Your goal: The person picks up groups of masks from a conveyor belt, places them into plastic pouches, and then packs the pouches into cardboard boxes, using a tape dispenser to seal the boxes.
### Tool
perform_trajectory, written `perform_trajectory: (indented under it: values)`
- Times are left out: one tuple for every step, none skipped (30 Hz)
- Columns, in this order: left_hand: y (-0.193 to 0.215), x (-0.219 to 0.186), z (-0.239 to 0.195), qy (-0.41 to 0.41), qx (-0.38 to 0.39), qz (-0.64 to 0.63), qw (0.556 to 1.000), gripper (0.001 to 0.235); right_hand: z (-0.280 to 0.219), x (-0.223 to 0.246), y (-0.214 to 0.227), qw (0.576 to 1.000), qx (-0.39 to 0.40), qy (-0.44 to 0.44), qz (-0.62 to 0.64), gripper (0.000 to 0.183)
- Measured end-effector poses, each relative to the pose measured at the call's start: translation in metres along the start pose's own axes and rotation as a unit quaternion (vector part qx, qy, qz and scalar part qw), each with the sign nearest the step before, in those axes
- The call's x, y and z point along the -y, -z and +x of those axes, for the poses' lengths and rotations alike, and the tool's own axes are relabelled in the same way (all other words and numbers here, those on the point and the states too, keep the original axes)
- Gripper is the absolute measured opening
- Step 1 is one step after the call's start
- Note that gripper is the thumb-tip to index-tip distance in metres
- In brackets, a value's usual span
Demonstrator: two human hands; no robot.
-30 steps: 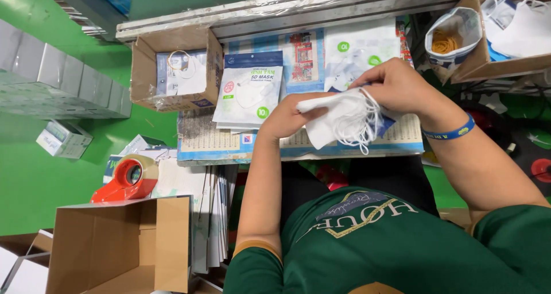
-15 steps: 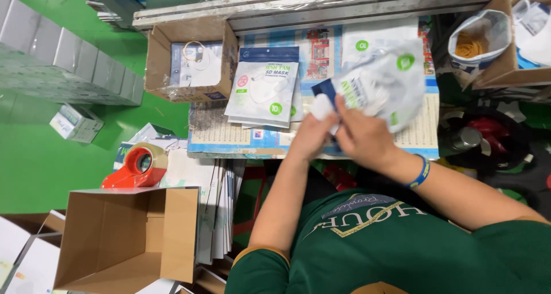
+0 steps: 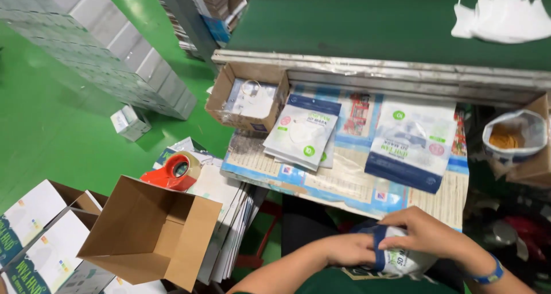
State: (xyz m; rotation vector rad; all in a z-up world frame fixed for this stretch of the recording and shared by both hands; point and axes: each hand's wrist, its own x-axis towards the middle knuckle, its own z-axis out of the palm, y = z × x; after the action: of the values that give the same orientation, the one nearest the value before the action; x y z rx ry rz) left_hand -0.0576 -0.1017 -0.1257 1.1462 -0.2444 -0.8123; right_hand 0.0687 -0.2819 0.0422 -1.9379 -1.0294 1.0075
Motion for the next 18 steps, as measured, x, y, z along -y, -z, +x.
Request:
perform_trajectory:
  values:
    - [-0.011,-0.025,-0.012,-0.005,-0.004,0.006,1.000,0.033,-0.001,-0.009,0.005,1.000,-0.001,0.006,-0.006,0.051]
    - [-0.025,-0.048,-0.027,-0.043,-0.099,0.220,0.969,0.021,-0.004,-0.018,0.007,0.998,-0.030,-0.026,0.042,0.044]
    - [-0.039,-0.069,-0.041,-0.074,-0.193,0.424,0.882,0.021,-0.006,-0.028,0.008,0.993,-0.058,-0.057,0.090,0.036]
    - [-0.049,-0.107,-0.049,-0.073,-0.195,0.426,0.881,0.021,-0.003,-0.036,0.008,0.993,-0.057,-0.053,0.090,0.036]
    - [-0.060,-0.144,-0.057,-0.155,-0.291,0.450,0.830,0.017,-0.001,-0.043,0.007,0.987,-0.093,-0.046,0.120,0.031]
    - [-0.072,-0.180,-0.066,-0.236,-0.377,0.471,0.762,0.028,0.001,-0.051,0.005,0.979,-0.128,-0.039,0.151,0.027]
    - [-0.073,-0.184,-0.066,-0.233,-0.378,0.472,0.762,0.028,0.003,-0.045,0.002,0.979,-0.126,-0.037,0.153,0.027]
    - [-0.073,-0.188,-0.065,-0.267,-0.405,0.499,0.718,0.037,0.004,-0.039,0.000,0.981,-0.148,-0.037,0.123,0.025]
    - [-0.074,-0.192,-0.065,-0.299,-0.430,0.525,0.671,0.048,0.006,-0.034,-0.002,0.981,-0.169,-0.036,0.093,0.023]
    - [-0.066,-0.178,-0.060,-0.298,-0.429,0.526,0.671,0.048,0.007,-0.031,-0.006,0.980,-0.170,-0.036,0.094,0.023]
    - [-0.057,-0.164,-0.057,-0.239,-0.423,0.514,0.707,0.029,0.008,-0.029,-0.010,0.978,-0.192,-0.013,0.083,0.022]
    - [-0.049,-0.151,-0.052,-0.179,-0.414,0.499,0.740,0.013,0.009,-0.026,-0.013,0.974,-0.214,0.010,0.071,0.022]
    - [-0.044,-0.160,-0.055,-0.179,-0.414,0.500,0.739,0.013,0.013,-0.034,-0.016,0.974,-0.215,0.011,0.071,0.022]
    - [-0.041,-0.168,-0.058,-0.177,-0.399,0.538,0.722,0.012,0.016,-0.041,-0.019,0.965,-0.239,0.042,0.096,0.022]
    - [-0.037,-0.176,-0.062,-0.175,-0.383,0.574,0.703,0.011,0.019,-0.048,-0.022,0.955,-0.262,0.072,0.121,0.023]
    - [-0.016,-0.184,-0.063,-0.173,-0.382,0.572,0.705,0.011,0.017,-0.035,-0.018,0.955,-0.262,0.070,0.122,0.023]
    - [0.006,-0.191,-0.065,-0.154,-0.378,0.646,0.645,0.008,0.014,-0.022,-0.013,0.946,-0.273,0.079,0.158,0.025]
    - [0.028,-0.197,-0.065,-0.134,-0.370,0.714,0.579,0.014,0.012,-0.009,-0.007,0.935,-0.285,0.089,0.193,0.028]
